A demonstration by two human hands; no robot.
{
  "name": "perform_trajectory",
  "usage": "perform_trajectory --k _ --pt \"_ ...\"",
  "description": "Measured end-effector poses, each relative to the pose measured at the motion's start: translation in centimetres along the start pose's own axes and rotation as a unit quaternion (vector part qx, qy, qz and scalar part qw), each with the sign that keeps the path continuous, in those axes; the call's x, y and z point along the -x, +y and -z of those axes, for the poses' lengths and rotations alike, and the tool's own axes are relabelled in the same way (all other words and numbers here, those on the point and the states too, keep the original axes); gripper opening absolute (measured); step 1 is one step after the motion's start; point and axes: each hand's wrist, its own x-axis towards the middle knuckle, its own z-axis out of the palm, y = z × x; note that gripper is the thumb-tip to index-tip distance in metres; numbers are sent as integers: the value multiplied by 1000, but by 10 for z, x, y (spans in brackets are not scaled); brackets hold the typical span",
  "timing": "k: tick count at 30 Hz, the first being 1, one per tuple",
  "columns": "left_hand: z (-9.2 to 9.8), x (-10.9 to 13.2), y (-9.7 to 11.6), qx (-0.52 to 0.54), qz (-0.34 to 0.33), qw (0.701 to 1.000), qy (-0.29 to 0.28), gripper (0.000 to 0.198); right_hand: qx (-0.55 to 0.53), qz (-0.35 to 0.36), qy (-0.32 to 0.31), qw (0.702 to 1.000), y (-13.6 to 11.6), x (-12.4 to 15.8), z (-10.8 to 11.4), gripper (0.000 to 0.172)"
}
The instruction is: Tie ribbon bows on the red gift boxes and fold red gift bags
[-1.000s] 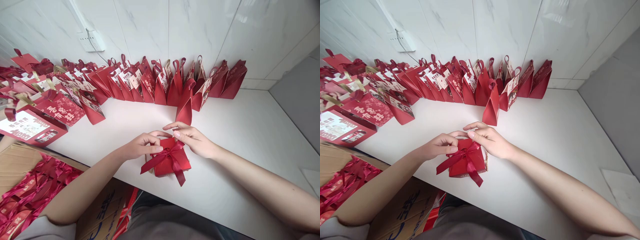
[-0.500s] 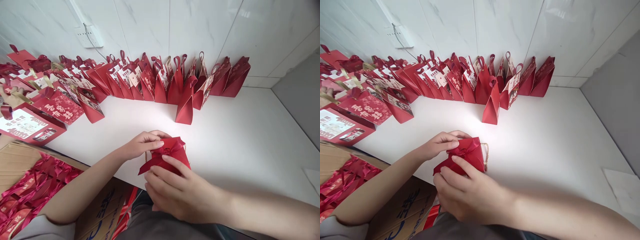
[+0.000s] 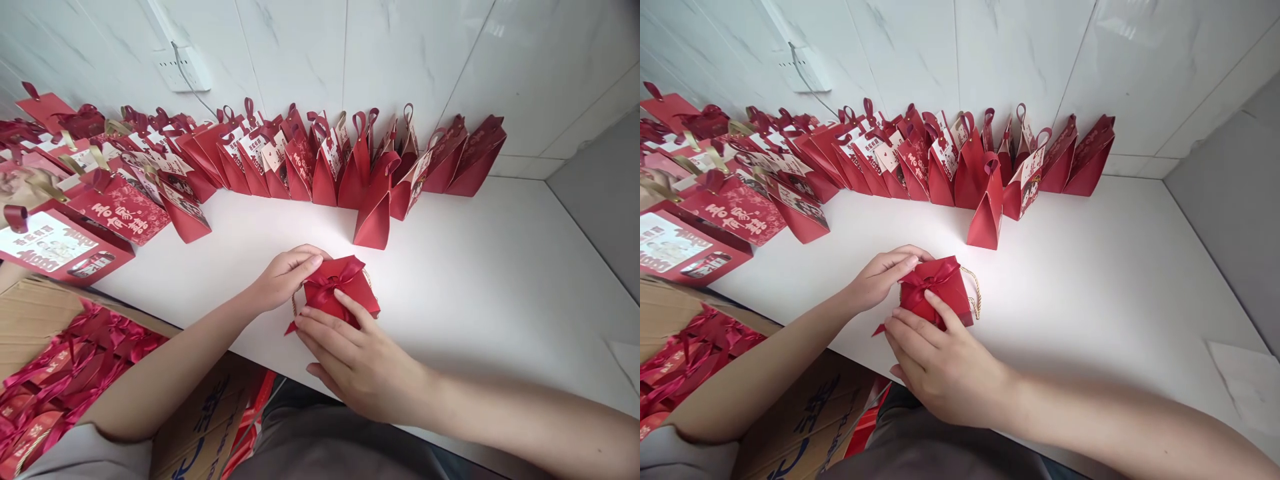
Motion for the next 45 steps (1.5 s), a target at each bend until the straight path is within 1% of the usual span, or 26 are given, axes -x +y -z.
perform_trajectory --k 3,5,7,10,13,15,18,20,23,25,27,28,29,30,31,32,33,34,35,36,37,38,39,41,43,45 --pt "0 0 -1 -4 17 1000 17 39 -47 28 80 995 4 -3 5 24" --pt "0 1 0 0 33 999 7 42 -73 24 101 992 8 -5 9 23" --pt "0 1 2 -2 39 999 2 44 -88 17 99 991 11 -7 12 22" --pt "2 3 4 -30 20 999 -3 41 -87 18 83 993 14 -8 13 22" --pt "6 3 5 -73 -11 997 -35 33 -81 8 80 993 16 -7 13 22" --pt "8 3 5 -95 -18 994 -49 38 -89 2 85 992 16 -6 13 25" --pt "8 3 6 -118 -11 992 -46 40 -105 -16 87 990 13 -4 12 33" --pt "6 4 7 -140 -7 989 -39 39 -111 -24 90 989 11 -3 11 35" --pt "3 5 7 -168 0 985 -24 37 -116 -7 84 990 9 -1 7 35" --pt "2 3 5 -179 0 984 3 36 -118 8 70 991 13 0 5 32" --pt "2 -4 2 -199 -14 978 53 36 -118 17 61 991 23 -1 5 30" --pt "4 -9 1 -208 -22 975 75 35 -119 20 66 991 29 -1 6 30" --pt "6 -16 1 -210 -29 973 86 34 -121 17 79 989 37 -1 6 31" --pt "10 -24 1 -202 -31 976 80 34 -125 4 103 987 46 -1 5 32" --pt "14 -33 3 -185 -27 981 51 33 -135 -21 133 982 55 0 3 32" --pt "20 -42 7 -166 -15 986 3 32 -149 -69 165 973 64 2 1 31" --pt "27 -51 13 -150 4 987 -60 32 -167 -131 196 957 72 4 -3 30" --pt "34 -61 19 -143 33 980 -133 32 -190 -194 223 936 80 6 -9 28" --pt "42 -70 27 -143 66 967 -202 32 -214 -251 243 912 87 8 -15 26" --pt "49 -78 35 -146 96 950 -258 30 -243 -294 251 890 94 10 -21 25" --pt "54 -86 43 -153 113 937 -294 29 -277 -327 251 868 99 12 -26 26" --pt "59 -92 50 -162 117 930 -308 27 -313 -352 249 846 103 14 -31 27" --pt "61 -96 57 -170 111 930 -305 25 -344 -369 245 828 107 14 -34 29" --pt "60 -97 64 -178 79 943 -269 22 -394 -379 233 804 110 14 -36 31" --pt "54 -91 64 -158 49 961 -223 25 -418 -371 218 800 109 12 -33 32" --pt "48 -79 56 -115 30 973 -200 32 -422 -358 206 807 106 11 -27 32"
